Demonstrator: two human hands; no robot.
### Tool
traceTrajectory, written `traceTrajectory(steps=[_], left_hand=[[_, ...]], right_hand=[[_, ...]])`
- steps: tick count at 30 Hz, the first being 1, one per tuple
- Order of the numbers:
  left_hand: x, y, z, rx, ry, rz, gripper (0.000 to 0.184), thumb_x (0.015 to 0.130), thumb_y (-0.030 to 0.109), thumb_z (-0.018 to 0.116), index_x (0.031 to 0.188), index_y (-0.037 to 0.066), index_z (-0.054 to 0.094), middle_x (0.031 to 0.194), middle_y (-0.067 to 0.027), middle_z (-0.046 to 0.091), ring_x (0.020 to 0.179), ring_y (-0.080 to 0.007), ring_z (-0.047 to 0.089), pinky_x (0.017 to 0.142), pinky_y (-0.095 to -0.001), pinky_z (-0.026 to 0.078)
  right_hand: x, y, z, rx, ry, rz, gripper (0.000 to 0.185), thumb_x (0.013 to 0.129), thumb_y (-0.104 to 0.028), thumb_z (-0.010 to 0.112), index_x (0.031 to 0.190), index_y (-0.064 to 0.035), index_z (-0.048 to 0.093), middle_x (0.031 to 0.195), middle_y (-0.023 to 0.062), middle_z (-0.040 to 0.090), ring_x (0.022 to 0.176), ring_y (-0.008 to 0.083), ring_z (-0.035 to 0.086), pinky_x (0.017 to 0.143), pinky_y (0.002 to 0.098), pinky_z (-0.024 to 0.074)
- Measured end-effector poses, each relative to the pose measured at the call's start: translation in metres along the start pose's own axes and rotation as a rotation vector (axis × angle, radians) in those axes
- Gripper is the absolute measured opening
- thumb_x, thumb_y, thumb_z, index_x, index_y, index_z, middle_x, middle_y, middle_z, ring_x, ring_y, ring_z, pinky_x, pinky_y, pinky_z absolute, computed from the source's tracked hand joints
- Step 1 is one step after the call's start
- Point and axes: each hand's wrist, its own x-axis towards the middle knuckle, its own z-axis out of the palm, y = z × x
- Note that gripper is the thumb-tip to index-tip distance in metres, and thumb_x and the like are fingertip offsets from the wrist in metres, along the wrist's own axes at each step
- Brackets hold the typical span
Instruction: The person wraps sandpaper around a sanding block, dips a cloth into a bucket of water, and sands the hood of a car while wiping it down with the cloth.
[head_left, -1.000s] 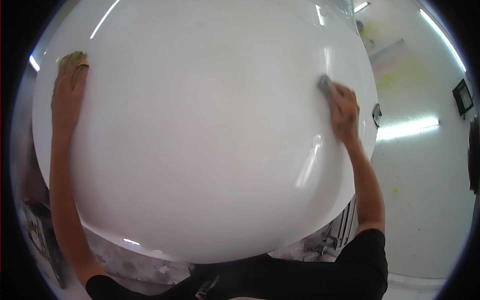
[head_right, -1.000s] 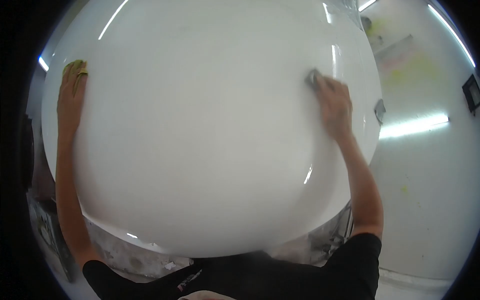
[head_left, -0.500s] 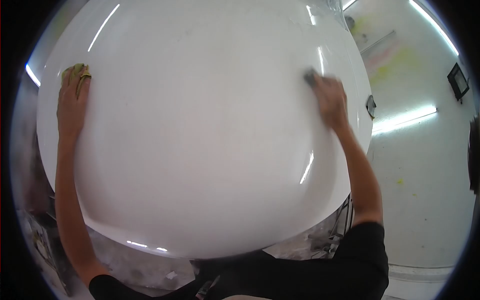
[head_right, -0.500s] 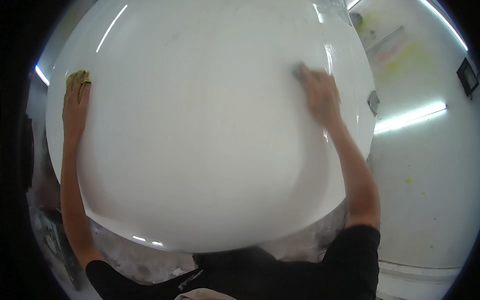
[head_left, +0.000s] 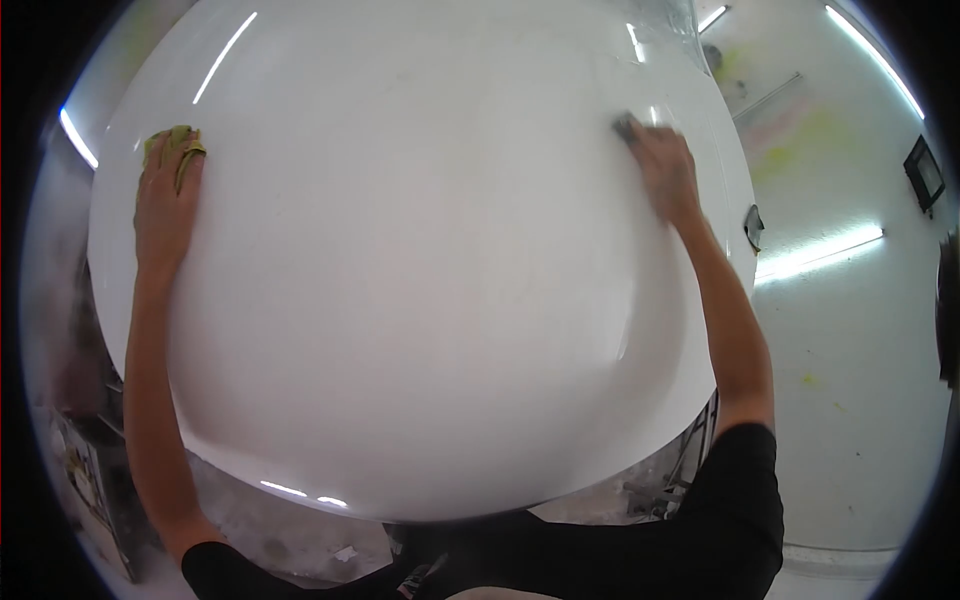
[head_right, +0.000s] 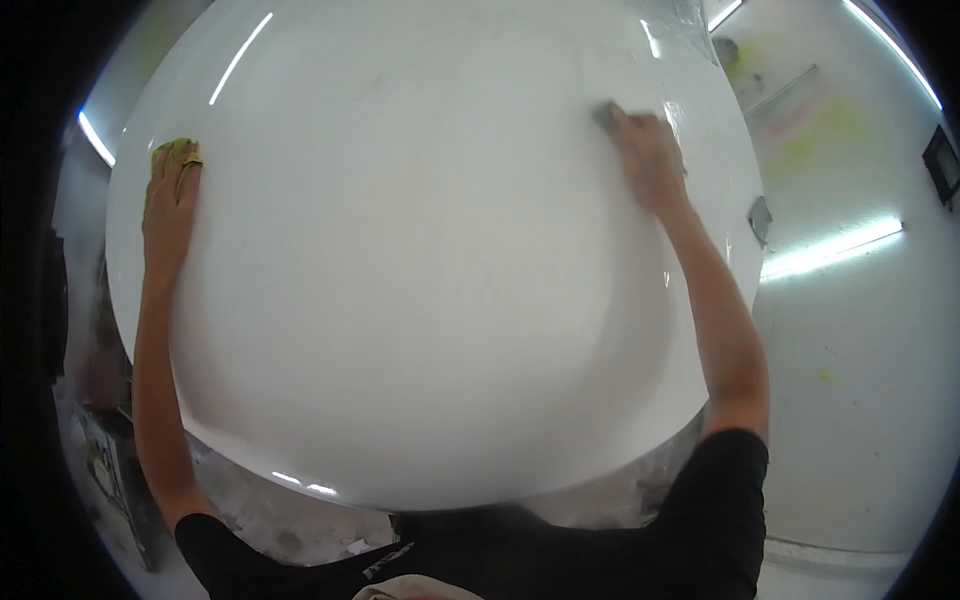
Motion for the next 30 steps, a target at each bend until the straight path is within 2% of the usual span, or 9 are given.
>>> traceTrajectory(steps=[4,9,15,16,20,22,24,27,30], left_hand=[[0.005,-0.007,0.0,-0.057,-0.005,0.007,0.044,0.106,0.035,0.055,0.14,0.01,0.065,0.156,-0.0131,0.051,0.143,-0.0342,0.049,0.119,-0.0428,0.038],[0.003,-0.002,-0.003,-0.062,-0.016,-0.054,0.044,0.106,0.038,0.054,0.14,0.012,0.066,0.155,-0.0122,0.053,0.143,-0.0341,0.049,0.118,-0.043,0.039],[0.002,0.002,-0.002,0.018,-0.011,-0.064,0.044,0.106,0.038,0.054,0.141,0.013,0.065,0.155,-0.0111,0.052,0.143,-0.0331,0.049,0.118,-0.043,0.039],[0.003,0.0,0.003,0.014,0.0,-0.04,0.044,0.106,0.038,0.054,0.141,0.013,0.065,0.155,-0.0109,0.052,0.143,-0.0329,0.049,0.118,-0.0429,0.039],[0.007,-0.017,0.007,-0.017,0.002,-0.024,0.044,0.107,0.038,0.054,0.141,0.013,0.065,0.155,-0.0109,0.053,0.144,-0.0323,0.049,0.119,-0.0424,0.038],[0.007,-0.01,0.004,-0.049,-0.02,-0.03,0.045,0.107,0.039,0.053,0.142,0.013,0.065,0.155,-0.0114,0.052,0.144,-0.0325,0.048,0.119,-0.0422,0.038],[0.004,-0.002,-0.002,-0.062,-0.031,-0.061,0.045,0.107,0.039,0.053,0.142,0.013,0.064,0.156,-0.012,0.051,0.145,-0.0332,0.048,0.119,-0.0421,0.038],[0.007,-0.021,0.014,-0.019,0.019,0.009,0.046,0.107,0.039,0.052,0.142,0.011,0.064,0.156,-0.0122,0.051,0.144,-0.0335,0.049,0.119,-0.0422,0.038],[0.007,-0.016,0.011,0.031,0.018,0.025,0.047,0.107,0.039,0.051,0.142,0.011,0.064,0.156,-0.012,0.051,0.144,-0.0338,0.049,0.119,-0.0422,0.037]], right_hand=[[0.001,0.011,0.003,-0.027,0.048,-0.197,0.033,0.098,-0.014,0.062,0.13,-0.0101,0.07,0.115,0.0164,0.069,0.104,0.0372,0.065,0.092,0.0466,0.0508],[0.167,0.047,0.097,-0.014,0.024,0.293,0.027,0.1,-0.018,0.062,0.122,-0.0077,0.074,0.105,0.0191,0.071,0.1,0.04,0.067,0.089,0.0497,0.0517],[0.023,-0.002,0.018,0.027,0.011,-0.088,0.037,0.099,-0.016,0.063,0.136,-0.0133,0.069,0.123,0.0141,0.067,0.11,0.0357,0.061,0.096,0.0448,0.0508],[0.001,-0.022,-0.004,0.094,-0.014,-0.03,0.038,0.099,-0.015,0.063,0.136,-0.0132,0.069,0.123,0.0139,0.067,0.111,0.0353,0.061,0.096,0.0449,0.0506],[0.032,0.014,0.024,0.038,0.001,-0.167,0.034,0.1,-0.015,0.061,0.131,-0.0097,0.071,0.119,0.0165,0.069,0.111,0.0358,0.063,0.097,0.0448,0.0501],[0.116,0.019,0.055,0.079,-0.131,0.102,0.031,0.1,-0.017,0.062,0.128,-0.0099,0.073,0.111,0.0187,0.07,0.107,0.0368,0.065,0.097,0.0443,0.0501],[0.157,0.036,0.097,-0.008,0.012,0.149,0.031,0.099,-0.019,0.062,0.127,-0.0116,0.073,0.104,0.0199,0.07,0.098,0.0384,0.066,0.095,0.0444,0.0505],[0.125,0.016,0.079,0.077,0.011,0.138,0.032,0.1,-0.019,0.061,0.13,-0.0154,0.073,0.108,0.0178,0.069,0.101,0.0376,0.064,0.095,0.0449,0.0507],[0.006,-0.023,0.014,-0.004,-0.051,0.003,0.039,0.097,-0.012,0.064,0.135,-0.0174,0.07,0.128,0.0136,0.066,0.117,0.0348,0.061,0.101,0.0435,0.0502]])
